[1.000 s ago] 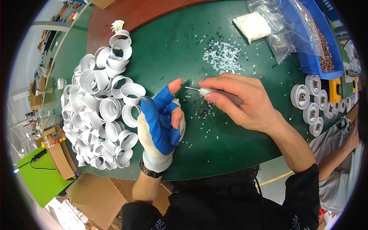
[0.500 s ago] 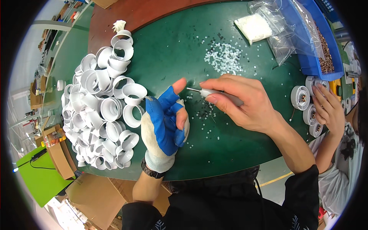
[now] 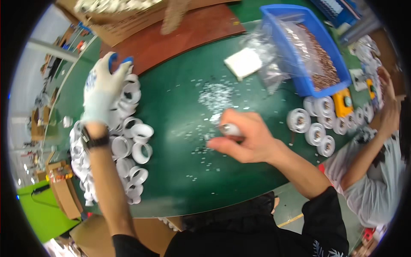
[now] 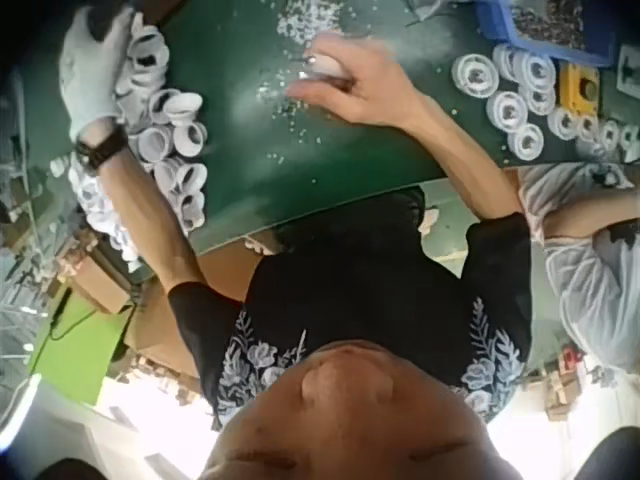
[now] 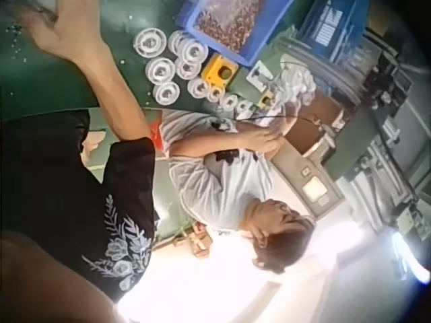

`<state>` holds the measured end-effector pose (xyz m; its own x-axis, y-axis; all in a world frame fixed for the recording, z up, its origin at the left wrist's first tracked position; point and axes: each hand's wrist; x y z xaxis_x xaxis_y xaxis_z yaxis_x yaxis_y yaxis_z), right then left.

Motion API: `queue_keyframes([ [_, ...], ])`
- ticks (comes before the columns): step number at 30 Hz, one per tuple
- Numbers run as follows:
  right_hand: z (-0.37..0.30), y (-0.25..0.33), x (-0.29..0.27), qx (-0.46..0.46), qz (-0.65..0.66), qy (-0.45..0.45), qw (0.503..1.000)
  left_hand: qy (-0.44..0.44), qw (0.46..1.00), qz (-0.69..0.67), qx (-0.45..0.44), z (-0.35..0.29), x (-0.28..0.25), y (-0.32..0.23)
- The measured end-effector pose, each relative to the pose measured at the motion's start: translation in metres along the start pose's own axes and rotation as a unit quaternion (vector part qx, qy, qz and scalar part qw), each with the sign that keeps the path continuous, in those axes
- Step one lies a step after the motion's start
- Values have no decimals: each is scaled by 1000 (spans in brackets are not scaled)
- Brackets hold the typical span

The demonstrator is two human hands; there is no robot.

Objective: Manually assembling small white plastic housings by inserting metal terminals and using a probe tool.

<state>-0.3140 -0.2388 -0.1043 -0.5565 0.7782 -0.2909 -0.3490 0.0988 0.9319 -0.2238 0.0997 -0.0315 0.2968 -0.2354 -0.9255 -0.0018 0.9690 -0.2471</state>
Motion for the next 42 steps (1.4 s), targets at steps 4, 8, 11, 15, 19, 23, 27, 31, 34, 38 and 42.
queue_keyframes([
  [4, -24, 19, -6, -98, -132, -37, 986, 262, 956, 114, -59, 56, 21, 43],
  [8, -69, 28, -25, -127, -229, -126, 957, 183, 974, 125, -45, 49, 16, 50],
  [11, -92, 32, -69, -35, -366, -137, 920, 58, 990, -123, -34, 33, -7, 39],
  [15, -99, 27, -89, 113, -509, -103, 847, -12, 913, -408, -9, -55, -15, -65],
  [19, -74, 28, -68, 58, -405, -91, 908, -29, 926, -371, 65, -137, -17, -115],
  [23, -32, 34, -32, -12, -170, -72, 983, 22, 831, -556, 16, -172, 13, -114],
  [27, 11, 33, -15, -79, -88, 10, 993, 4, 767, -640, -44, -184, 30, -111],
  [31, 28, 19, 0, -111, 48, 35, 992, -58, 763, -642, -50, -191, 46, -97],
  [34, 32, 10, 8, -115, 99, 44, 987, -78, 763, -640, -52, -194, 46, -91],
  [38, 31, 3, 14, -128, 67, 29, 989, -60, 764, -641, -53, -192, 49, -86],
  [42, 30, 2, 17, -143, -11, 14, 990, -31, 818, -574, 9, -190, 53, -80],
])
Point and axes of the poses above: each hand's wrist, its own z-axis towards the middle knuckle, its own x-axis out of the palm, y = z × x, and after that the axes turned 4 degrees about y, right-handed
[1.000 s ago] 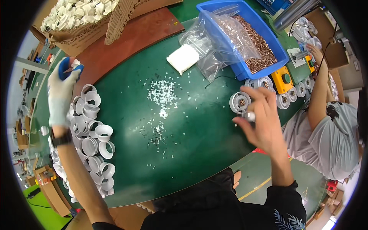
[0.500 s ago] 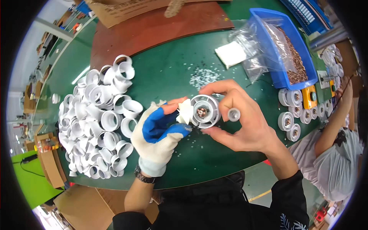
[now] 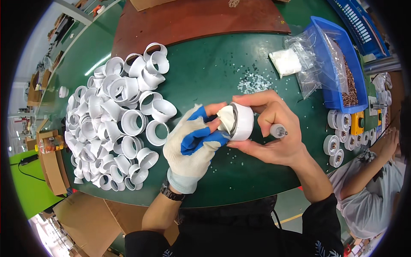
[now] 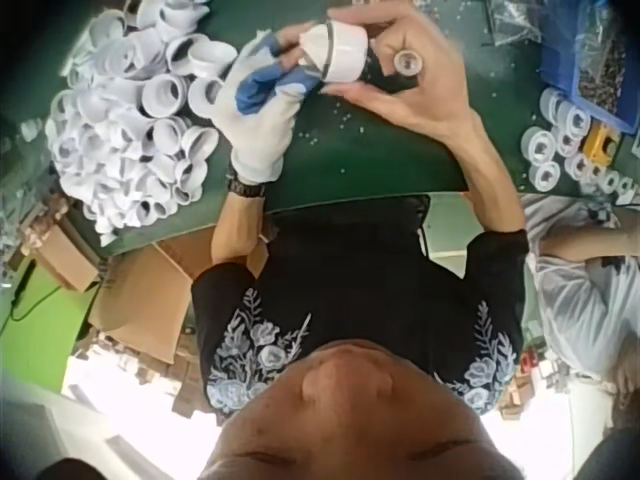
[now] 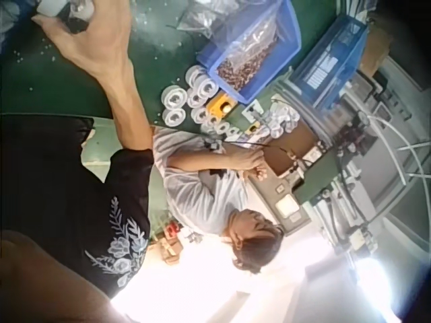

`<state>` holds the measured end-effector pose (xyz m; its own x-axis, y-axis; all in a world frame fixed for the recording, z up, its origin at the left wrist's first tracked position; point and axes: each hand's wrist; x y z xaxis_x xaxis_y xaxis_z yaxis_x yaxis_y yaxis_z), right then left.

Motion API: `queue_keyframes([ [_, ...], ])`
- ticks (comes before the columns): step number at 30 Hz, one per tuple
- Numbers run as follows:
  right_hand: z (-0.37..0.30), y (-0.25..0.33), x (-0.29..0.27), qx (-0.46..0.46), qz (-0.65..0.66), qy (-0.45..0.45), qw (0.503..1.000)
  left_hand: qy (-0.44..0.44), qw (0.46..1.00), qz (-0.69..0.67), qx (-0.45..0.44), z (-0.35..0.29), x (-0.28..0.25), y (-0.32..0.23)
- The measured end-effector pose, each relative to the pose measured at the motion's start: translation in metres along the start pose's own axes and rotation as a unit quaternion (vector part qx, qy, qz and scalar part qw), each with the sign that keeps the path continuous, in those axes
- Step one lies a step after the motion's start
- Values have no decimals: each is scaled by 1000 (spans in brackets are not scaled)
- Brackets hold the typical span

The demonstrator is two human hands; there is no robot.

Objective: Manually assembling small white plastic housings by inserting metal terminals and using a probe tool.

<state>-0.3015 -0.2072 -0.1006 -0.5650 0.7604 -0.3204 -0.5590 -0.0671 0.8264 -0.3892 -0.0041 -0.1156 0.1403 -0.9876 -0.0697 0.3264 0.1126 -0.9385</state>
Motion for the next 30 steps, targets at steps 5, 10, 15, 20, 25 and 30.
queue_keyframes([
  [5, 1, 3, 6, 12, 33, 11, 999, -4, 986, -143, -88, 6, 16, -12],
  [10, -8, 13, -8, 36, -2, 8, 999, -35, 929, -309, -202, 4, 8, -6],
  [15, -17, 12, 1, -22, -176, 14, 984, -30, 911, -371, -175, -1, 1, 5],
  [20, -18, 21, 6, -22, -242, 44, 969, -26, 946, -286, -153, -2, 3, 9],
  [25, -20, 18, 11, -19, -274, 47, 960, -13, 960, -240, -144, -2, 11, 6],
  [30, -19, 23, 17, -15, -319, 55, 946, 28, 983, -81, -165, -6, 17, -5],
])
Point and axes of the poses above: each hand's wrist, its own z-axis towards the middle knuckle, its own x-axis out of the palm, y = z × x, and after that the axes turned 4 degrees about y, right-handed
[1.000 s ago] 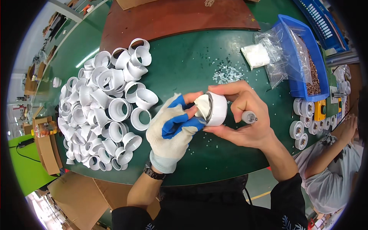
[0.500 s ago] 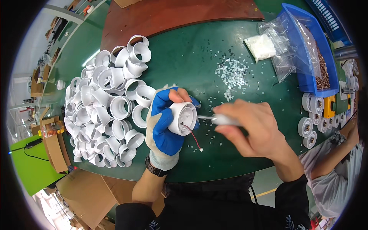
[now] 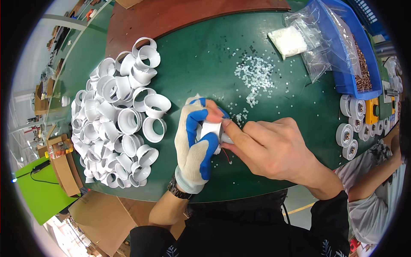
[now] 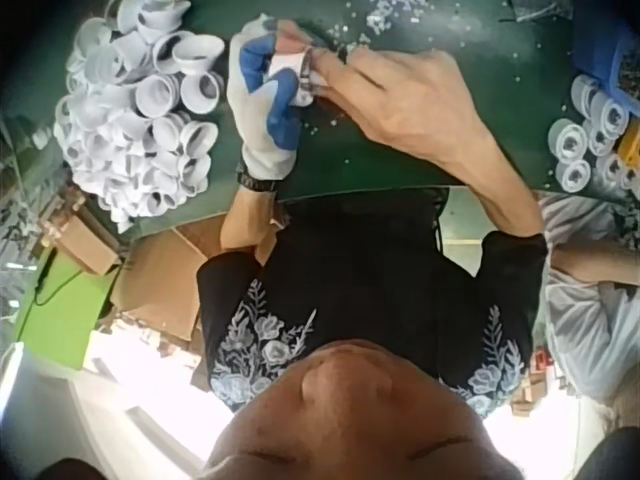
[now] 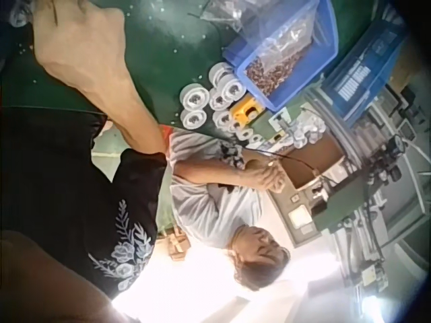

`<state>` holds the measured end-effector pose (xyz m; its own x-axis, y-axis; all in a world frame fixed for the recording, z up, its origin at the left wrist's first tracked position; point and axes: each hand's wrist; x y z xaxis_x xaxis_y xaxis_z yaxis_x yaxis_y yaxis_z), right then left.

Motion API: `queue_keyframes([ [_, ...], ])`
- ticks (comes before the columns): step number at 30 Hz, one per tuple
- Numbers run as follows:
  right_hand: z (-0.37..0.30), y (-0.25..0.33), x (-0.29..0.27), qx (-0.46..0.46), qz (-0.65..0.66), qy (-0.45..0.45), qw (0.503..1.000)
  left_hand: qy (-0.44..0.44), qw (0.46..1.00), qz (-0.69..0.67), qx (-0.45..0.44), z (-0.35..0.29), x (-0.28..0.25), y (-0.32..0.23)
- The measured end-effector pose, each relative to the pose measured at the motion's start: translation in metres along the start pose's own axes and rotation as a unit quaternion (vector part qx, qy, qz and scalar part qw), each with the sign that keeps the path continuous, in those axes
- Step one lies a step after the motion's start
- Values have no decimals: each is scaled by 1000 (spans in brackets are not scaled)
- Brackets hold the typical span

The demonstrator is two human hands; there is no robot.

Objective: Manually assembling small white plastic housings by inserting metal terminals and using a probe tool.

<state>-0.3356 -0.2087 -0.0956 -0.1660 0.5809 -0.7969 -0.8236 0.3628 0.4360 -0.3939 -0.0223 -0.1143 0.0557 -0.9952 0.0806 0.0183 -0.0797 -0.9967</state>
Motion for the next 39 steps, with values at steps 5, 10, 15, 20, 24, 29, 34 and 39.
queue_keyframes([
  [5, -1, -12, -7, -17, 58, 17, 998, 22, 999, -29, 37, -1, 4, -5],
  [10, 1, -20, -2, -31, 83, 51, 995, -19, 999, -37, 29, -4, 2, -7],
  [15, 3, -11, -2, 1, 143, -7, 990, -60, 998, -23, 11, -5, 15, -19],
  [20, 4, -14, -6, 17, 161, -1, 987, -145, 982, -40, 110, -22, 17, -10],
  [24, -4, -26, -1, 49, 239, -43, 969, -115, 992, -31, 32, -63, -20, -28],
  [29, -4, -20, -2, 102, 334, -14, 937, -117, 889, 439, -54, -60, -41, -49],
  [34, -4, -20, -8, 142, 361, 3, 922, 0, 891, 454, -18, -55, -51, -50],
  [39, -2, -35, -10, 71, 301, 8, 951, 171, 942, 283, -55, -26, -38, -71],
])
Point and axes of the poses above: each hand's wrist, its own z-axis towards the middle knuckle, its own x-axis out of the palm, y = z × x, and after that the axes turned 4 degrees about y, right-handed
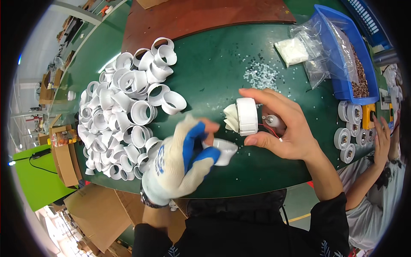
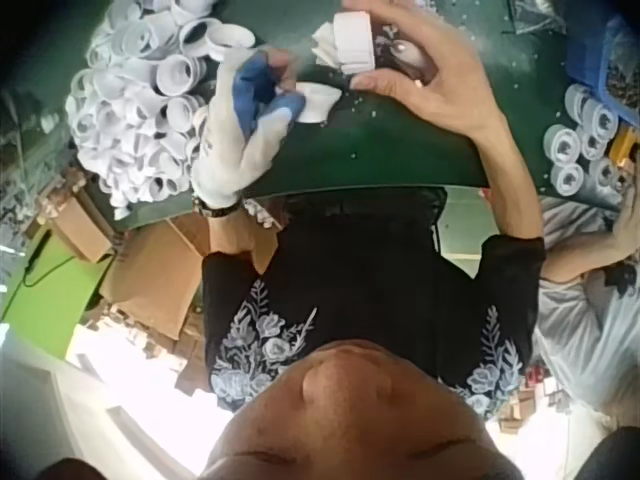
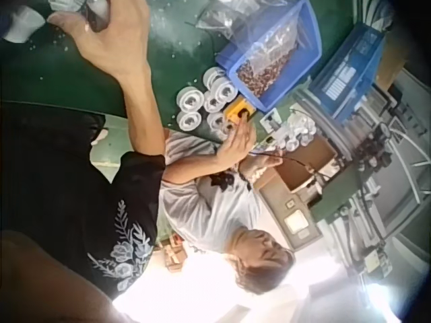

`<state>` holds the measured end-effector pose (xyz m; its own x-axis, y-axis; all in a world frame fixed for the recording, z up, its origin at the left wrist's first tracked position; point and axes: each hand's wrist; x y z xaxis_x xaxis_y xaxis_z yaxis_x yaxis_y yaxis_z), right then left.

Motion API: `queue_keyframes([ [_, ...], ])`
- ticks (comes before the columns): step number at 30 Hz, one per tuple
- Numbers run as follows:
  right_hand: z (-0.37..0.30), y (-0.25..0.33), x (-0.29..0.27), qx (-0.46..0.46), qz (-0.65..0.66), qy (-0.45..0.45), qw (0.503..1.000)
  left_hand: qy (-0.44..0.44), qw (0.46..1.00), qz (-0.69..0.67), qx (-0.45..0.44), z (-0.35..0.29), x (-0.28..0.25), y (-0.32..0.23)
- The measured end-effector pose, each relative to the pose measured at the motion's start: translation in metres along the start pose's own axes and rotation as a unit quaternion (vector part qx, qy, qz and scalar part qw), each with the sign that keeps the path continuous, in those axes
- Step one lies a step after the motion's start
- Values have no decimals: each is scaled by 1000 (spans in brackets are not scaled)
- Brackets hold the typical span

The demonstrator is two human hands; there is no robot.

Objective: Manually assembling small white plastic housings by inserting metal terminals and using a probe tool.

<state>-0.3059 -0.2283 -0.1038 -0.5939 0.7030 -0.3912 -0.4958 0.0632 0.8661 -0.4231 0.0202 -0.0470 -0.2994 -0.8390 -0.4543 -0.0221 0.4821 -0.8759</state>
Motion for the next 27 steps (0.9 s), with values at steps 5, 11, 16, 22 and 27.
queue_keyframes([
  [5, 2, 3, -2, 53, 103, 18, 993, -158, 962, -93, 203, 46, 24, 19],
  [11, 3, 11, -10, 174, 179, 61, 966, -158, 949, -214, 167, 54, 40, 21],
  [16, 1, 2, 3, 181, 288, 23, 940, -165, 939, -260, 152, 50, 46, 31],
  [22, 2, 1, 8, 169, 363, 7, 916, -139, 955, -215, 148, 46, 43, 29],
  [27, 1, 0, 10, 184, 361, -4, 914, -144, 932, -306, 134, 48, 47, 34],
])
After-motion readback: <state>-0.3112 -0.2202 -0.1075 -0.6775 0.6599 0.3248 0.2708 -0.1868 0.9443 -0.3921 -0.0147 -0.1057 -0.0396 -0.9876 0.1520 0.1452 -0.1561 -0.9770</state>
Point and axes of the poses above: each hand's wrist, its own z-axis towards the middle knuckle, its own x-axis out of the palm, y = z × x, and after that the axes turned 4 degrees about y, right-handed
